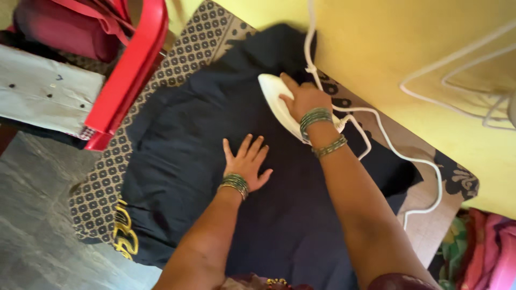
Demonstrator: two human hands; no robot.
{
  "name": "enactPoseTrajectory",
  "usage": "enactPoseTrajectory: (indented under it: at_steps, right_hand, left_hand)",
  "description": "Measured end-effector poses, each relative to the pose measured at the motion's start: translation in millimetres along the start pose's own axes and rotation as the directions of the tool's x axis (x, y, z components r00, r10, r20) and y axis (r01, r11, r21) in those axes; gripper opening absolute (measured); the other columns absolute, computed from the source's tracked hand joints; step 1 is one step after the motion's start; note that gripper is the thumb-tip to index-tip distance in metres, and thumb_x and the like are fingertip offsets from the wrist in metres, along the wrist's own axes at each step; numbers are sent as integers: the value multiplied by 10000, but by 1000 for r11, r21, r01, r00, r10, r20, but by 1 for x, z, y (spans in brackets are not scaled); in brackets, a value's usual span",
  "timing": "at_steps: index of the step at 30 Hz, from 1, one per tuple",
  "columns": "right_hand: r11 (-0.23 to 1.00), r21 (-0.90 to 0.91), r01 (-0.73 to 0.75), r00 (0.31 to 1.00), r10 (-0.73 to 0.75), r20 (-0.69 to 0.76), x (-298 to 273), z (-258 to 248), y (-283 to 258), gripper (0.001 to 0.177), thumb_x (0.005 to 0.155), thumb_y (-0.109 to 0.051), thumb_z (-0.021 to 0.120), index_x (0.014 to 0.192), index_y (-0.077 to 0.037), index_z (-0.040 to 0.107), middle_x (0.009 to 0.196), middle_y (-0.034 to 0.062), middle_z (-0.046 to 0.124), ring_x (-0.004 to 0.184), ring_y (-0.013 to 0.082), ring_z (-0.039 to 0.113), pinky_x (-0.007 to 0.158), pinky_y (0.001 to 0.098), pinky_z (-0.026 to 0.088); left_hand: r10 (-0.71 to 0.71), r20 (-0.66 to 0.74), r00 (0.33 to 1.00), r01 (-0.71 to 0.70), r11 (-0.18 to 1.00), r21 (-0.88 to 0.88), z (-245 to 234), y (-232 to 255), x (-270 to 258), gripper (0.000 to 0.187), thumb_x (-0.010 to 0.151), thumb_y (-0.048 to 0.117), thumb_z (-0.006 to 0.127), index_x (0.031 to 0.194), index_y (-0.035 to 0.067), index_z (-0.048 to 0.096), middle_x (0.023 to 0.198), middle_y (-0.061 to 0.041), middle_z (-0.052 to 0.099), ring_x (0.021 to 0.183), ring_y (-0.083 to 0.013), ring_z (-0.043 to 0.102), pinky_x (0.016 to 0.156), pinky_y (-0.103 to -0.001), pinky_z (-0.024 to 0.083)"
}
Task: The person irons a black shirt laid flat on a patterned ironing board. They use a white electric iron to smooth the front and back panels, periodically lifting and repositioning the shirt to access different areas. The person's hands remain visible throughout, guiding the iron and adjusting the fabric.
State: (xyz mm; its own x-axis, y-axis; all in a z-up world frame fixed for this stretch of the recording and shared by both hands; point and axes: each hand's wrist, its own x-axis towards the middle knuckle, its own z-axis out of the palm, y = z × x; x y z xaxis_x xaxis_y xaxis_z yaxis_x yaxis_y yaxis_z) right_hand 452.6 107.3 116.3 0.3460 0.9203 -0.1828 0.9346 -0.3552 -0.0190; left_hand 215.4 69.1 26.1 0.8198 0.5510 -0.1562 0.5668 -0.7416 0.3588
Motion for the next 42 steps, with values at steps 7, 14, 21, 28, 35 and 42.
enactPoseTrajectory:
  at_steps: [7, 14, 21, 28, 35, 42]
  right_hand:
    - [992, 17, 127, 987, -128, 98, 14, 2, -28, 547, 957, -574, 569, 1476, -415, 502, 968, 170, 715, 867, 393, 701, 745, 516, 557]
    - [991, 121, 61, 997, -55, -56, 61, -8, -54, 546, 978, -573, 571, 1485, -383, 502, 945, 186, 721, 869, 399, 703, 746, 529, 556]
    - [997, 37, 75, 995, -77, 69, 61, -9, -85, 551, 937, -574, 585, 1462, -430, 501, 972, 171, 738, 888, 391, 709, 778, 524, 560]
    - [971, 85, 225, 948, -238, 210, 76, -17, -116, 579, 935, -573, 595, 1487, -441, 481, 1018, 152, 738, 928, 380, 713, 839, 497, 559]
    - [999, -39, -9, 989, 15, 147, 88, -24, -127, 568, 961, -559, 567, 1498, -441, 421, 1049, 159, 698, 927, 381, 704, 764, 509, 567]
    - [979, 106, 177, 956, -196, 219, 77, -26, -131, 592, 908, -570, 597, 1476, -458, 470, 1042, 135, 740, 919, 366, 724, 833, 488, 573]
  left_hand:
    - [45, -71, 996, -51, 995, -83, 3, -2, -1, 699, 839, 547, 628, 1450, 226, 520, 1633, -36, 299, 1515, -295, 212, 1054, -873, 78]
    - [72, -89, 993, -83, 989, -123, -1, -5, 0, 675, 847, 521, 634, 1451, 240, 524, 1642, -49, 287, 1515, -316, 211, 1040, -884, 95]
    - [99, -94, 991, -112, 983, -146, 5, -7, -2, 678, 850, 501, 636, 1461, 233, 521, 1635, -64, 290, 1516, -328, 213, 1029, -883, 106]
    - [119, -144, 982, -142, 976, -167, 8, -10, -1, 674, 860, 491, 631, 1461, 206, 524, 1647, -74, 290, 1527, -338, 206, 1049, -873, 98]
    - [132, -137, 982, -155, 973, -174, 7, -11, 2, 672, 867, 484, 626, 1461, 187, 525, 1641, -74, 305, 1524, -336, 211, 1074, -858, 94]
    - [162, -172, 972, -194, 962, -191, 14, -11, -1, 616, 881, 452, 619, 1430, 181, 546, 1616, -73, 351, 1514, -327, 239, 1074, -848, 102]
